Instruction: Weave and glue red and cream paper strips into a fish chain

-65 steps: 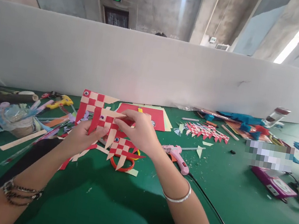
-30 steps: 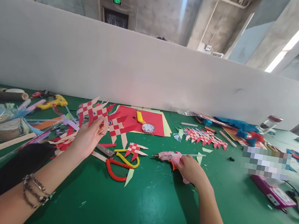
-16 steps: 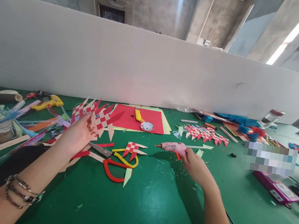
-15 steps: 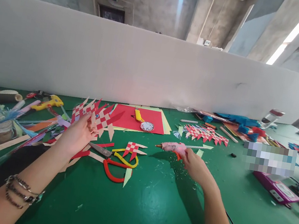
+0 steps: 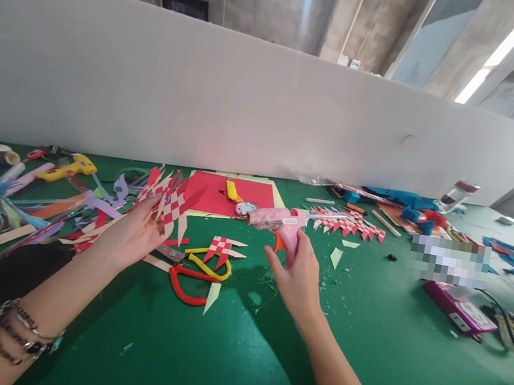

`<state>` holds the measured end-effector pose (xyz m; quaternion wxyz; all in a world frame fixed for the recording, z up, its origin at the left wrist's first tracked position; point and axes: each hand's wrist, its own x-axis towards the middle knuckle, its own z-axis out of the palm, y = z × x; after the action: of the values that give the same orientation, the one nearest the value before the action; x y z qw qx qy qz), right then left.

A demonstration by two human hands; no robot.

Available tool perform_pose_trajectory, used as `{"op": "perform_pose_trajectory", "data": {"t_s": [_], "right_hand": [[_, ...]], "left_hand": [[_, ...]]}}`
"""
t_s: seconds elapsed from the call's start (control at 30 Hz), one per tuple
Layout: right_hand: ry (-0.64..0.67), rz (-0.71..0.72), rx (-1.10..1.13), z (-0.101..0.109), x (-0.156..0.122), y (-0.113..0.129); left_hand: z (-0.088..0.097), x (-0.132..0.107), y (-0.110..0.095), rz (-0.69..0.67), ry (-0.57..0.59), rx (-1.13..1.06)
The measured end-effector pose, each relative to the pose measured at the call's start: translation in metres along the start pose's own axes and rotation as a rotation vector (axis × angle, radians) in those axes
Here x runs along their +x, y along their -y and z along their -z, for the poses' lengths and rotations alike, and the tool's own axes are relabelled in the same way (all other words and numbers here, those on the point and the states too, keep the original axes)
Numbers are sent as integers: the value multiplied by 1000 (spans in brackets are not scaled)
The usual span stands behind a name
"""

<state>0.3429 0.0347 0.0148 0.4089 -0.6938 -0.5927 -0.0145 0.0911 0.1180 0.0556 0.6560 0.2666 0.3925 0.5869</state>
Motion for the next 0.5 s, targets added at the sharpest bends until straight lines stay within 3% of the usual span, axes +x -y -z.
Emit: {"op": "perform_pose_trajectory", "data": {"t_s": [0.17,0.5], "right_hand": [[-95,151,47,-3,-9,13],[-215,86,207,-7,-18,22]], "left_hand": [[-4,-4,5,70,-14,-108],[-11,-15,25,154,3,-124]]}}
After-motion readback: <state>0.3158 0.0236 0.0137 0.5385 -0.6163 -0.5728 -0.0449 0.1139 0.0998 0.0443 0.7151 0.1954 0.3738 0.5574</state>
